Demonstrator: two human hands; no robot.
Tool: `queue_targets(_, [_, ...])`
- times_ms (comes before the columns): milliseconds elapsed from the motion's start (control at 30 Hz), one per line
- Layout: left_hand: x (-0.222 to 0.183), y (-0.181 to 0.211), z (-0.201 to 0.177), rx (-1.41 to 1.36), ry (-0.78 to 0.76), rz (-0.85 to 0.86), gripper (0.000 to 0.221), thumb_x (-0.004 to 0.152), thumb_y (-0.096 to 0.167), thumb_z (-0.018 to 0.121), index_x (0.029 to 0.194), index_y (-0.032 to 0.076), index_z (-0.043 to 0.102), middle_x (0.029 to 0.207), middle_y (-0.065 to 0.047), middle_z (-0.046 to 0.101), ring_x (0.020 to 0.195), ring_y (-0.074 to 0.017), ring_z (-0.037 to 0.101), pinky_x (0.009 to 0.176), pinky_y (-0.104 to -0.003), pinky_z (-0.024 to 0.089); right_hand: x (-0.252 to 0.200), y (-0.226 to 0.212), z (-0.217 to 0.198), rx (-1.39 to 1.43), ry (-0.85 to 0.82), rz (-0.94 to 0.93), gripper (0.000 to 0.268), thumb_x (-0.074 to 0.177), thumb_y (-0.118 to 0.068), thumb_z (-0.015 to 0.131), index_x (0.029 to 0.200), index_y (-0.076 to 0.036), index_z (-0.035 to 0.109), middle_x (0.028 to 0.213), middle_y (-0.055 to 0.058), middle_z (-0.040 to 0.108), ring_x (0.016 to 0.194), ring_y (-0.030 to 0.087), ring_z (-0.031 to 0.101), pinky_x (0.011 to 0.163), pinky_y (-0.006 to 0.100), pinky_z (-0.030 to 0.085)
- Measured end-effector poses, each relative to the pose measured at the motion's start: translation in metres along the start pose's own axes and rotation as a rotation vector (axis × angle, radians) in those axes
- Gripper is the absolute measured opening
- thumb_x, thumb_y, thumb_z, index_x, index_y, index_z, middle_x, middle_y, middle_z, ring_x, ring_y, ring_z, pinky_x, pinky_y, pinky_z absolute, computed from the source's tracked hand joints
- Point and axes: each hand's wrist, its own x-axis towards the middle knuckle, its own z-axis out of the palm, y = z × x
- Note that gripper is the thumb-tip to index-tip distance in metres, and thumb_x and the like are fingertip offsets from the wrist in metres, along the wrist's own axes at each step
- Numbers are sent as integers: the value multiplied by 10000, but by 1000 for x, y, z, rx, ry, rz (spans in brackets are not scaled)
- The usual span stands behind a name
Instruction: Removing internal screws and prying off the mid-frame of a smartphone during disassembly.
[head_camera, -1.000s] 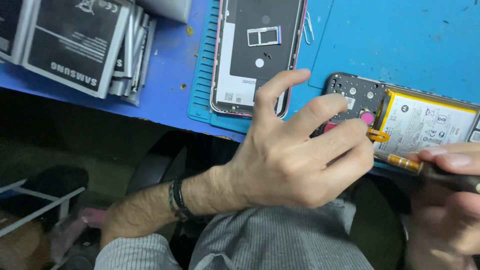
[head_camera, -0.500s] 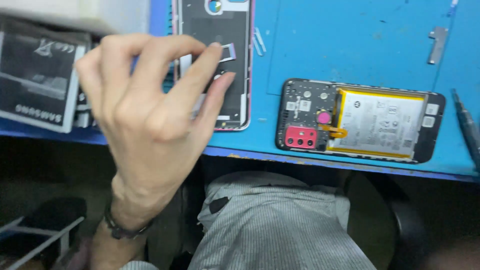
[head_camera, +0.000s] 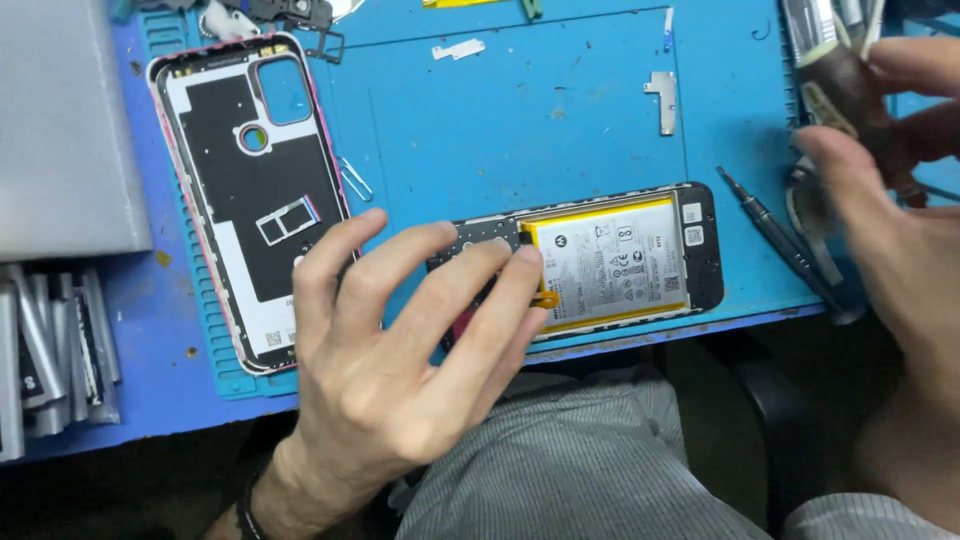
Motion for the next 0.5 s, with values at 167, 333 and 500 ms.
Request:
queue_targets(167, [-3,1,4,2,8,-13,173,1088,221,700,1118,87,804,1083,-54,787,1050,-300,689,1009,-540,505,0,-8,-2,-129,1,-20,506,1242,171,784,1677,186,525,1480,422,580,1084,437,596,887,484,535])
queue_targets(333, [-6,-1,3,-28,3,-13,164,1088,190,689,1077,93,820,1072,-37,788,1070,-280,678,1009,-539,503,-41,47,19,173,-163,669,618,1189,-403,243,1655,-10,345,1621,273,359,1450,422,376,1139,585,302])
queue_targets(500, [-8,-2,2,-10,5,-68,158,1084,183,682,1132,105,811,1096,-32,791,1080,-288,661,1019,-532,486,-83,71,17,-202,-363,828,505,1055,-521,564,1397,-149,566,1397,86,539,1176,211,494,963,387,375])
